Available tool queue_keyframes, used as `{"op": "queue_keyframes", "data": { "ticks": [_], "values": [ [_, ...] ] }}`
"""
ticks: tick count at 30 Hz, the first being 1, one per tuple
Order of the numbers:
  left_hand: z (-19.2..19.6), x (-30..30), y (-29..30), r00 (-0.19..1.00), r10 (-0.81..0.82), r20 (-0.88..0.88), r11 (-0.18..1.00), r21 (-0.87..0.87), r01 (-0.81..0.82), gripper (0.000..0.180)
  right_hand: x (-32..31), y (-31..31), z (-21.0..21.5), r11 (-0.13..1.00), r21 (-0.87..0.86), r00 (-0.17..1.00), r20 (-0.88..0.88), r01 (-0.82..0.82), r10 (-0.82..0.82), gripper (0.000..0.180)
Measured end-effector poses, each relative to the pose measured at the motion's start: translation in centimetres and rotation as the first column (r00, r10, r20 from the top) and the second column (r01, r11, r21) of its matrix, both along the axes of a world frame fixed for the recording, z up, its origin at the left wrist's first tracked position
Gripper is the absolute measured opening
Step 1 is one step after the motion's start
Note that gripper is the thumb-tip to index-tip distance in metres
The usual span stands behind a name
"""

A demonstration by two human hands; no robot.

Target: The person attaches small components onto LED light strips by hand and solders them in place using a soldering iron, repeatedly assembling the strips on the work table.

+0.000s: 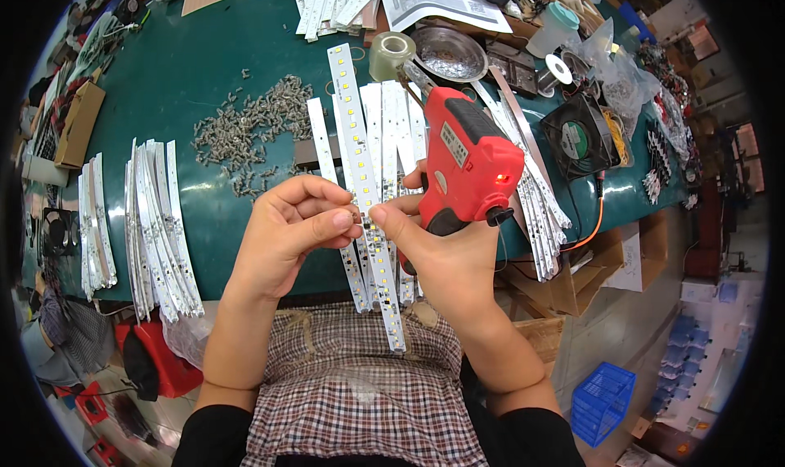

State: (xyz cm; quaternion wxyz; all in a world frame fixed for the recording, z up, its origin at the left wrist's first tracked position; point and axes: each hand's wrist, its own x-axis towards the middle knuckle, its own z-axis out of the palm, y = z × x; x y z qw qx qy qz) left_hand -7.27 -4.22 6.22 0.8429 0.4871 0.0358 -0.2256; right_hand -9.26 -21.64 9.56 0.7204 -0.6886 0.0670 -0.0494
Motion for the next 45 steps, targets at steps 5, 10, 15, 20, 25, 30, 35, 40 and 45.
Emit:
{"op": "queue_keyframes", "data": {
  "ticks": [5,10,15,20,25,30,35,40,45],
  "values": [
    [-0.3,-0.1,0.1,1.000,-0.012,-0.003,1.000,0.000,0.012,0.019,-0.3,0.1,-0.2,1.000,-0.011,1.000,-0.023,-0.004,0.003,0.042],
    [-0.6,-0.2,0.4,0.999,-0.034,0.018,0.999,0.025,0.034,0.020,-0.4,0.1,-0.1,1.000,-0.002,0.999,-0.042,-0.018,0.018,0.042],
    [-0.5,-0.3,0.5,0.999,-0.035,0.001,0.999,0.013,0.035,0.020,-0.6,0.3,-0.2,1.000,-0.002,0.999,-0.032,-0.022,0.022,0.041],
    [-0.5,-0.4,0.7,0.999,-0.046,0.010,0.999,0.013,0.046,0.020,-0.6,0.4,-0.3,1.000,0.028,0.999,-0.037,-0.013,0.014,0.040],
    [-0.7,-0.4,0.7,0.999,-0.046,0.006,0.999,0.016,0.046,0.020,-0.6,0.3,-0.3,0.999,-0.003,0.998,-0.062,-0.032,0.032,0.041],
    [-0.7,-0.8,0.4,0.998,-0.007,0.057,0.996,0.091,0.001,0.020,-0.7,0.3,-0.7,0.999,-0.025,0.998,-0.048,-0.042,0.040,0.041],
    [-0.7,-1.3,0.0,0.995,0.042,0.094,0.991,0.119,-0.053,0.021,-0.9,0.6,-0.6,0.999,-0.041,0.997,-0.071,-0.009,0.006,0.048],
    [-0.8,-1.2,0.3,1.000,0.015,0.021,0.998,0.055,-0.016,0.019,-0.8,0.6,-0.6,1.000,-0.012,0.993,-0.116,-0.001,-0.001,0.045],
    [-1.3,-1.2,0.4,0.999,0.008,0.034,0.998,0.061,-0.011,0.018,-0.8,0.8,-1.1,0.999,-0.019,0.996,-0.077,-0.036,0.035,0.040]
  ]
}}
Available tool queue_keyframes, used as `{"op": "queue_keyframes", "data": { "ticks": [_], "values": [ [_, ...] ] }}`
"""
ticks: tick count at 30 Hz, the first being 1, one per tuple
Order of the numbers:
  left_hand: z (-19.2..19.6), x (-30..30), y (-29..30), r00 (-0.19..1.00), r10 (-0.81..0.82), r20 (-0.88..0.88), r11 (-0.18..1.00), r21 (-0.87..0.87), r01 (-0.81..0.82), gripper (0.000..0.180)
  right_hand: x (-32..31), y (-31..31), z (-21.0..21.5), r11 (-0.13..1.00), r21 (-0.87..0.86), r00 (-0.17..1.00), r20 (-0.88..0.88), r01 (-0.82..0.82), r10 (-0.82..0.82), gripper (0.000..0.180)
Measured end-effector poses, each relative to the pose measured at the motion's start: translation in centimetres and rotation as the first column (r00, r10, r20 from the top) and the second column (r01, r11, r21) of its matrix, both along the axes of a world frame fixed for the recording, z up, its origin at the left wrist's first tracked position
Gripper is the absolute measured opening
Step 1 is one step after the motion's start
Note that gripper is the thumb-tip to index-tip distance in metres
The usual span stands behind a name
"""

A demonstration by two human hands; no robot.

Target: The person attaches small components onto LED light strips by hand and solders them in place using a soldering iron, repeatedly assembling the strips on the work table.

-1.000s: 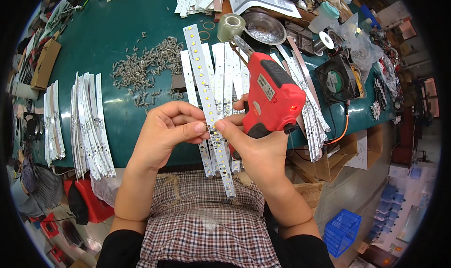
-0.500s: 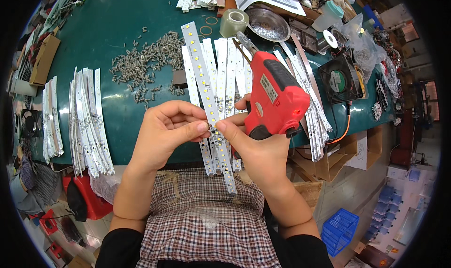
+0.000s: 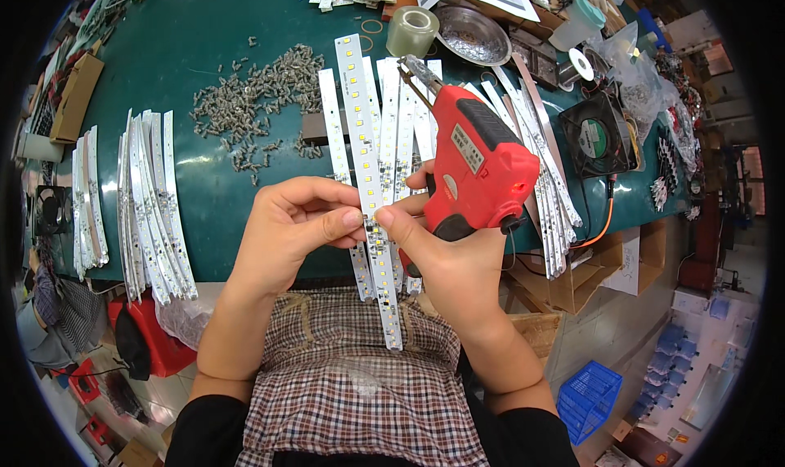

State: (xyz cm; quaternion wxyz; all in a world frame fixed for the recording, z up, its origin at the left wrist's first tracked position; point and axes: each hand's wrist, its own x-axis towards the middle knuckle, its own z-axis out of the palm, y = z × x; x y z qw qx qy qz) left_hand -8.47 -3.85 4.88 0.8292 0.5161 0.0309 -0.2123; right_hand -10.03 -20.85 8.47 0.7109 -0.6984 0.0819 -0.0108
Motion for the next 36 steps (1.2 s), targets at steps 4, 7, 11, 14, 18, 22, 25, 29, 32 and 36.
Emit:
{"op": "queue_keyframes", "data": {
  "ticks": [4,7,11,14,18,22,25,29,32,36],
  "values": [
    [0.1,-0.3,-0.3,0.999,0.038,0.009,0.999,0.005,-0.038,0.020,-0.4,-0.1,0.1,0.997,-0.073,1.000,0.011,-0.023,0.024,0.041],
    [-0.2,-0.5,-0.6,0.995,0.073,0.066,0.995,0.061,-0.077,0.020,-0.7,0.6,0.4,0.995,-0.094,0.999,0.010,0.038,-0.037,0.044],
    [-0.2,-0.8,-0.9,0.991,0.107,0.085,0.986,0.117,-0.117,0.018,-0.8,0.9,0.2,0.992,-0.128,0.998,0.060,0.019,-0.012,0.044],
    [-0.4,-0.7,-0.5,0.991,0.068,0.118,0.985,0.153,-0.086,0.016,-0.7,0.9,0.2,0.994,-0.110,1.000,0.016,-0.007,0.009,0.044],
    [-0.7,0.1,1.1,0.989,0.131,0.071,0.957,0.253,-0.145,0.014,-1.2,0.2,-0.1,0.973,-0.232,1.000,0.013,0.005,-0.002,0.041],
    [-2.6,1.5,3.4,0.976,0.206,0.070,0.848,0.485,-0.214,0.016,-2.3,-1.4,-0.1,0.950,-0.312,0.990,0.140,0.015,0.030,0.037],
    [-4.2,2.2,3.4,0.982,0.149,0.115,0.798,0.573,-0.188,0.019,-3.5,-1.5,0.7,0.969,-0.244,0.997,0.054,-0.031,0.046,0.036],
    [-4.3,2.1,2.7,0.967,0.155,0.202,0.712,0.656,-0.251,0.021,-5.1,-1.8,1.2,0.985,-0.146,0.990,-0.122,-0.088,0.070,0.038],
    [-2.9,1.6,2.3,0.943,0.086,0.321,0.530,0.787,-0.316,0.023,-6.3,-3.3,0.3,0.948,-0.196,0.964,-0.146,-0.250,0.223,0.023],
    [-3.6,1.6,2.7,0.914,0.044,0.404,0.573,0.739,-0.354,0.019,-7.5,-3.6,-0.5,0.900,-0.251,0.900,-0.349,-0.357,0.260,0.020]
  ]
}}
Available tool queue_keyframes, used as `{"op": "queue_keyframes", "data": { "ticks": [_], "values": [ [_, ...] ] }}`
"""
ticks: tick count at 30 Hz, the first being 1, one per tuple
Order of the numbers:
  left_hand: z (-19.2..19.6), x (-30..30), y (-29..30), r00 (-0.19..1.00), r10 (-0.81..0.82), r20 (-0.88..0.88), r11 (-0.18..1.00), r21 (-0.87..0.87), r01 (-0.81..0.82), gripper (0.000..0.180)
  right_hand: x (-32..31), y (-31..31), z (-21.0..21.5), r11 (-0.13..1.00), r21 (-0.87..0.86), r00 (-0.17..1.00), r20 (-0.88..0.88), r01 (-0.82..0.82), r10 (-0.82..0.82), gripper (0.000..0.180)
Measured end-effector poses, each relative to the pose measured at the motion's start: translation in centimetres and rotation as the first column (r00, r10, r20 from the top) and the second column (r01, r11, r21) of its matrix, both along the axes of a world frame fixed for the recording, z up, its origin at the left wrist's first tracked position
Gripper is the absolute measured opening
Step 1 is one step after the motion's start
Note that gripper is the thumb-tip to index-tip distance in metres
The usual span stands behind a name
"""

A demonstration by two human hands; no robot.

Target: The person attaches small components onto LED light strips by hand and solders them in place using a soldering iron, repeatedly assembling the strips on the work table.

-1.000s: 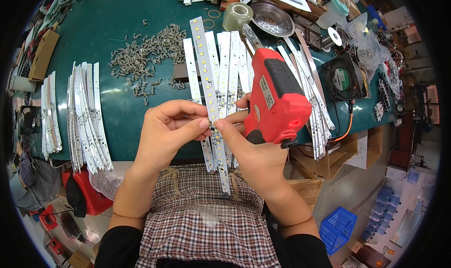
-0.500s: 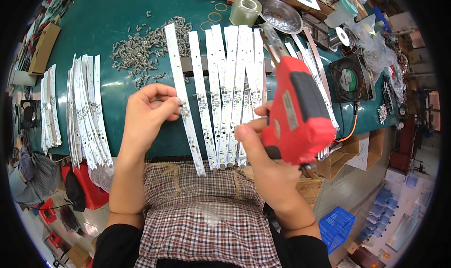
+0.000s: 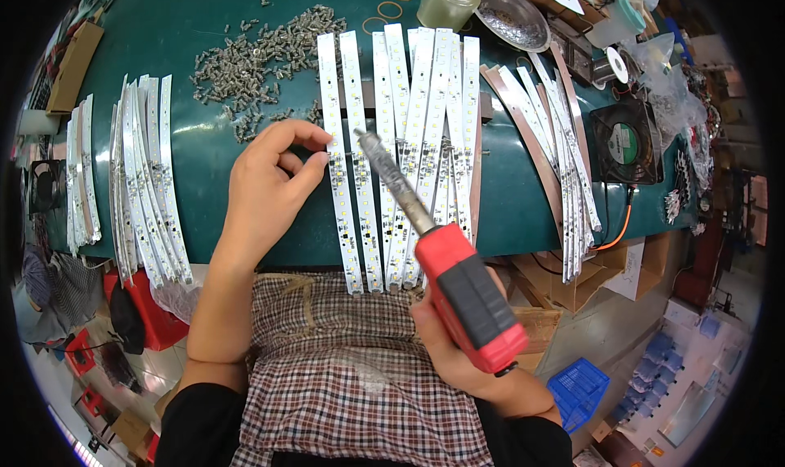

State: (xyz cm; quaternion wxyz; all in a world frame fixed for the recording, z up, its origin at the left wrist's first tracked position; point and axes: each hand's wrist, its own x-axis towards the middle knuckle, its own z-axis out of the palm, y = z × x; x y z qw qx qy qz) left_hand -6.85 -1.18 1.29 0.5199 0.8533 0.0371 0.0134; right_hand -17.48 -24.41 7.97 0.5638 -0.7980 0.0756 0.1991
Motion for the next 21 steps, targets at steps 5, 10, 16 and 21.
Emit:
{"op": "queue_keyframes", "data": {
  "ticks": [5,10,16,21],
  "values": [
    [-0.3,0.1,0.2,1.000,-0.026,0.010,1.000,-0.006,0.027,0.014,0.1,0.5,-1.9,0.987,-0.145,0.982,0.165,-0.064,0.088,0.021],
    [-0.4,0.2,0.2,0.999,-0.041,0.020,0.999,0.028,0.040,0.016,0.4,0.8,-2.6,0.982,-0.164,0.981,0.154,-0.090,0.116,0.019],
    [-0.4,0.1,0.2,0.998,-0.038,0.057,0.996,0.088,0.033,0.018,0.5,1.0,-3.0,0.983,-0.151,0.988,0.097,-0.104,0.120,0.018],
    [-0.5,0.0,0.1,0.997,-0.023,0.071,0.995,0.094,0.016,0.018,0.6,1.1,-3.1,0.992,-0.097,0.994,0.065,-0.078,0.084,0.017]
  ]
}}
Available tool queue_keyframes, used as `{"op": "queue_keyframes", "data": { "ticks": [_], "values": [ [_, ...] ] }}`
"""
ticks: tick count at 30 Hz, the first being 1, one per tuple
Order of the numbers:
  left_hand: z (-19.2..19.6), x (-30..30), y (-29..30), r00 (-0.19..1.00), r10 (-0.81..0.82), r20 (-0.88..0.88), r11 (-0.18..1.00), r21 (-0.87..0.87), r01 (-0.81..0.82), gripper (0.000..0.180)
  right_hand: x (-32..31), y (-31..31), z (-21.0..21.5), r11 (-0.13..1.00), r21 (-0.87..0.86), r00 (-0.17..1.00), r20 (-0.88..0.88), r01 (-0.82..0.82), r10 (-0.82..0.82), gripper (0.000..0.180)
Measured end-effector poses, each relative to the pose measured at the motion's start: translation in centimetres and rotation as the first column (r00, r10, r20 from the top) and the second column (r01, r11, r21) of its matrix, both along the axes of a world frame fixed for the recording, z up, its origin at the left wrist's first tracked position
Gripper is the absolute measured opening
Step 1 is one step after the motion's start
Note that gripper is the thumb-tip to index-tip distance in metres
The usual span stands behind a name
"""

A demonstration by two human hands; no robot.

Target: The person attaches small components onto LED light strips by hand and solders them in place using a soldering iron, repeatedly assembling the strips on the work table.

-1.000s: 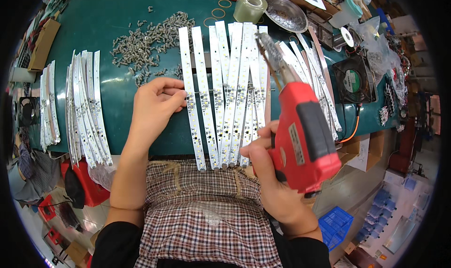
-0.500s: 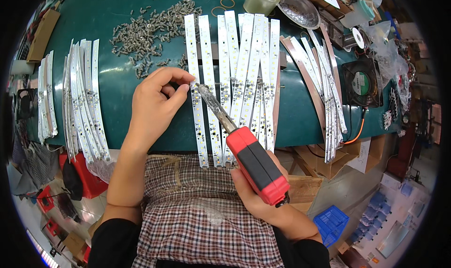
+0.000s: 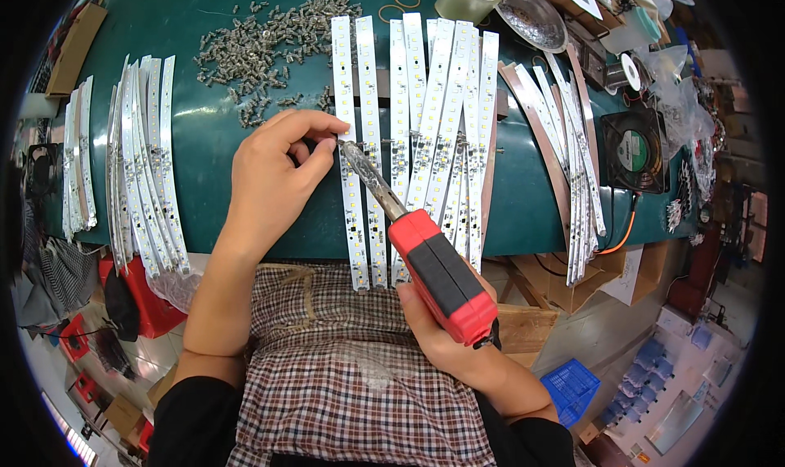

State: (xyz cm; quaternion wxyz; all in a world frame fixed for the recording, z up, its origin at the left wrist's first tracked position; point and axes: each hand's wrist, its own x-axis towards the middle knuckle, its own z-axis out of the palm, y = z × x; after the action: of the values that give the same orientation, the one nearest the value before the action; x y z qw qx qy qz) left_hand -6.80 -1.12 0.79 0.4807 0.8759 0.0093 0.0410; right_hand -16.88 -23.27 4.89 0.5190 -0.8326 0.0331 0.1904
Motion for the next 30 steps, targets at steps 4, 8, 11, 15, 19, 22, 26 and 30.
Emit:
{"op": "queue_keyframes", "data": {
  "ticks": [4,8,11,15,19,22,26,30],
  "values": [
    [-0.02,-0.09,-0.12,1.000,0.010,0.015,1.000,0.002,-0.010,0.019,-0.08,0.28,0.05,1.000,0.026,1.000,0.006,0.012,-0.012,0.014],
    [-0.06,-0.10,-0.18,1.000,0.015,0.024,1.000,0.015,-0.015,0.019,-0.09,0.05,0.03,0.997,0.071,0.999,-0.024,0.028,-0.027,0.015],
    [-0.13,-0.16,-0.16,1.000,0.013,0.028,1.000,0.027,-0.014,0.019,-0.07,-0.32,-0.14,0.998,0.049,0.998,-0.032,-0.049,0.050,0.016],
    [-0.23,-0.17,-0.20,0.999,0.021,0.036,0.999,0.036,-0.022,0.019,0.04,0.20,0.22,0.996,0.089,0.999,-0.028,-0.025,0.028,0.014],
    [-0.30,-0.18,-0.19,0.999,0.030,0.035,0.999,0.028,-0.031,0.019,-0.47,0.39,0.08,0.988,0.134,0.997,-0.008,0.082,-0.082,0.013],
    [-0.27,-0.24,-0.15,0.999,0.034,0.033,0.999,0.016,-0.034,0.019,-0.25,-0.14,0.28,0.984,0.176,0.997,-0.074,-0.015,0.029,0.013],
    [-0.16,-0.21,-0.15,0.999,0.024,0.030,1.000,0.007,-0.025,0.019,-0.37,0.31,-0.37,0.988,0.153,1.000,0.006,0.011,-0.012,0.014],
    [-0.17,-0.24,-0.19,0.999,0.027,0.030,1.000,0.011,-0.028,0.019,-0.31,0.46,-0.54,0.988,0.153,0.999,0.048,0.008,-0.015,0.015]
  ]
}}
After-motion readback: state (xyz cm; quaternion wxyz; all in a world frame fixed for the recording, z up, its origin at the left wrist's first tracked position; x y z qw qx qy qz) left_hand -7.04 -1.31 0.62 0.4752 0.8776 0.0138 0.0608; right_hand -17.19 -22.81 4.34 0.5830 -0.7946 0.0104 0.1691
